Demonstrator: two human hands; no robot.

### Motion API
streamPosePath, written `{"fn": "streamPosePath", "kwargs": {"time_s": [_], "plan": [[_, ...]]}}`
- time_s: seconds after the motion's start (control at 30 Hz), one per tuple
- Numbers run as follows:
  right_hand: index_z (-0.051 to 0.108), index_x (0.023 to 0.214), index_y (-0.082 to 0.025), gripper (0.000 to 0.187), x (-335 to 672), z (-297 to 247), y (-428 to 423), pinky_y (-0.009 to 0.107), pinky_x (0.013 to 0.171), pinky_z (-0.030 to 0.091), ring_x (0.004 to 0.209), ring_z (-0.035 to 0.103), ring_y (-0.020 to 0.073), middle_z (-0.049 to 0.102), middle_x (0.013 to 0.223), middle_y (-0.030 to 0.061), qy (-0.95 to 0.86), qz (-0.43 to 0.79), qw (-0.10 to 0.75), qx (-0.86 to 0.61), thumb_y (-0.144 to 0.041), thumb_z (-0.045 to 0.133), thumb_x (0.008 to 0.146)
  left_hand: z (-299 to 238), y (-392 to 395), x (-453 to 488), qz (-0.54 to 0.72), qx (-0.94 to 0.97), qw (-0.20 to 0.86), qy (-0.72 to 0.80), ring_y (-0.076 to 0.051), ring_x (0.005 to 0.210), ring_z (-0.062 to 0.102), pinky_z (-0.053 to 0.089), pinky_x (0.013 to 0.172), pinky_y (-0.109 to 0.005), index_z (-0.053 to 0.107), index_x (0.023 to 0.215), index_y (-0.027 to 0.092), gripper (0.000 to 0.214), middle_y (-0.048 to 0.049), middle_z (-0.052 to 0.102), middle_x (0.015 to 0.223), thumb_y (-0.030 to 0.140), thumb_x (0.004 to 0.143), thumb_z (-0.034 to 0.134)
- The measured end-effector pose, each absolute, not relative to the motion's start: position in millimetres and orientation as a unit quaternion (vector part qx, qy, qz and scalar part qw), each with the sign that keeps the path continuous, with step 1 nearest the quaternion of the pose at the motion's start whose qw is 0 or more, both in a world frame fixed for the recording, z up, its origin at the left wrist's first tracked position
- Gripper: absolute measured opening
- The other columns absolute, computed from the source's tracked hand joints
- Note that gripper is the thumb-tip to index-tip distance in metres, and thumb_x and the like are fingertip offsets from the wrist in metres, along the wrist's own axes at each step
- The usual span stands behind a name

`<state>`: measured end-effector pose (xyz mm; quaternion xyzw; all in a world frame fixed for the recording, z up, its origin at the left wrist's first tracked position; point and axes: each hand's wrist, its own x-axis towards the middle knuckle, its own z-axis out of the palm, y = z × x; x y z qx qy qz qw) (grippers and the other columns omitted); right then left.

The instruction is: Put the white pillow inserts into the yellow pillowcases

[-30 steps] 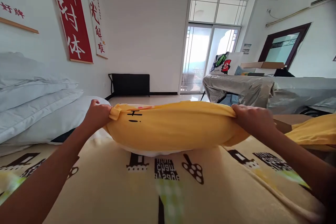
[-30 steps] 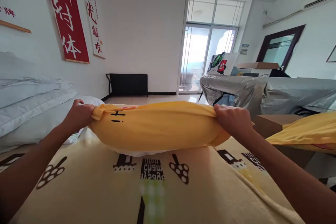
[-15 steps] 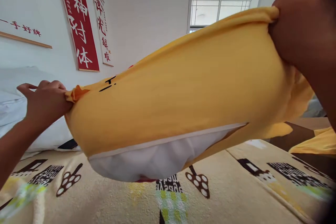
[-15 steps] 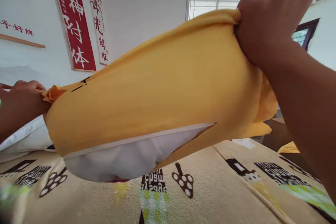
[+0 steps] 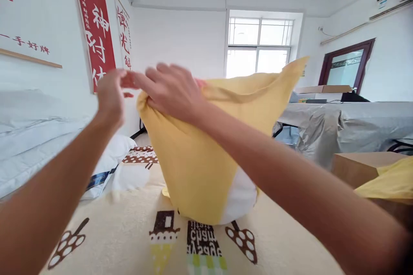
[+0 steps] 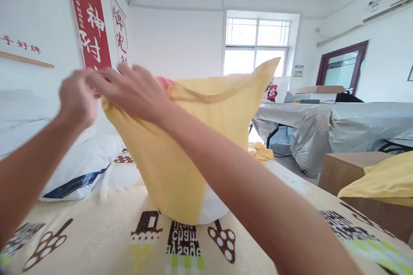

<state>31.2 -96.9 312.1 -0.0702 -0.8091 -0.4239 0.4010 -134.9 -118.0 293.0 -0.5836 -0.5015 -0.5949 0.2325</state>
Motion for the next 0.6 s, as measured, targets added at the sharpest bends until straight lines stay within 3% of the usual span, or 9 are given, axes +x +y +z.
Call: {"fn": "streamPosePath", "kwargs": {"time_s": [0.07, 0.17, 0.23, 0.3, 0.37, 0.47, 0.53, 0.6], "plan": [[0.054, 0.11, -0.014, 0.036, 18.0, 296.5, -79.8, 0.033, 0.078, 0.041, 0.096, 0.05, 0.0192, 0.059, 0.094, 0.0061, -0.778, -0.433, 0.44, -0.115, -0.007, 0.023, 0.093, 317.3, -147.9, -119.7, -0.639, -0.594, 0.185, -0.452, -0.016, 0.093, 0.06, 0.045, 0.07, -0.027, 0.055, 0.105, 0.006, 0.042, -0.009, 0.063, 0.104, 0.032, 0.089, 0.027], [0.056, 0.098, -0.015, 0.027, 4.5, 293.0, -63.7, 0.036, 0.081, 0.038, 0.094, 0.05, 0.0208, 0.057, 0.089, 0.0067, -0.756, -0.422, 0.489, -0.108, -0.012, 0.029, 0.094, 335.0, -173.5, -92.2, -0.512, -0.635, 0.295, -0.497, -0.02, 0.107, 0.056, 0.042, 0.086, -0.031, 0.058, 0.114, 0.013, 0.04, -0.0011, 0.061, 0.111, 0.036, 0.083, 0.047], [0.057, 0.095, -0.015, 0.027, -0.9, 296.8, -62.3, 0.038, 0.081, 0.038, 0.093, 0.051, 0.0219, 0.057, 0.088, 0.0074, -0.759, -0.408, 0.5, -0.085, -0.02, 0.03, 0.095, 339.0, -171.9, -78.7, -0.412, -0.646, 0.337, -0.547, -0.022, 0.117, 0.051, 0.038, 0.096, -0.036, 0.051, 0.126, 0.016, 0.048, -0.0024, 0.056, 0.124, 0.038, 0.083, 0.048], [0.058, 0.094, -0.014, 0.032, -1.3, 298.5, -65.4, 0.038, 0.078, 0.038, 0.088, 0.052, 0.0224, 0.058, 0.087, 0.0087, -0.772, -0.388, 0.498, -0.077, -0.03, 0.03, 0.096, 342.2, -161.3, -73.0, -0.372, -0.661, 0.31, -0.573, -0.024, 0.116, 0.052, 0.04, 0.094, -0.041, 0.046, 0.131, 0.018, 0.055, -0.0061, 0.053, 0.128, 0.044, 0.083, 0.049], [0.059, 0.096, -0.013, 0.035, 4.5, 296.3, -69.9, 0.038, 0.076, 0.038, 0.086, 0.052, 0.0225, 0.058, 0.089, 0.0099, -0.785, -0.379, 0.485, -0.07, -0.034, 0.03, 0.095, 347.0, -150.2, -74.1, -0.353, -0.683, 0.229, -0.598, -0.025, 0.102, 0.06, 0.047, 0.084, -0.042, 0.05, 0.126, 0.02, 0.055, -0.0064, 0.061, 0.115, 0.052, 0.08, 0.05], [0.057, 0.104, -0.015, 0.029, 20.8, 289.8, -78.4, 0.037, 0.077, 0.038, 0.089, 0.052, 0.0221, 0.058, 0.095, 0.0093, -0.796, -0.408, 0.446, -0.041, -0.022, 0.032, 0.091, 356.6, -144.1, -79.1, -0.283, -0.736, 0.096, -0.607, -0.02, 0.078, 0.065, 0.05, 0.072, -0.037, 0.061, 0.105, 0.021, 0.047, -0.0023, 0.064, 0.082, 0.058, 0.081, 0.044], [0.054, 0.11, -0.018, 0.031, 31.0, 286.3, -85.5, 0.037, 0.079, 0.038, 0.092, 0.051, 0.0213, 0.056, 0.099, 0.0077, -0.796, -0.447, 0.408, -0.006, -0.014, 0.032, 0.088, 362.1, -147.2, -77.4, -0.227, -0.766, 0.071, -0.597, -0.018, 0.072, 0.065, 0.049, 0.071, -0.035, 0.063, 0.097, 0.021, 0.045, 0.0, 0.06, 0.071, 0.057, 0.082, 0.042], [0.05, 0.116, -0.021, 0.034, 37.1, 282.9, -93.1, 0.037, 0.08, 0.038, 0.093, 0.051, 0.0203, 0.055, 0.102, 0.006, -0.792, -0.49, 0.359, 0.053, -0.012, 0.031, 0.089, 364.2, -152.9, -67.4, -0.177, -0.762, 0.11, -0.613, -0.016, 0.065, 0.064, 0.048, 0.068, -0.033, 0.063, 0.095, 0.02, 0.041, 0.002, 0.056, 0.066, 0.054, 0.077, 0.049]]}}
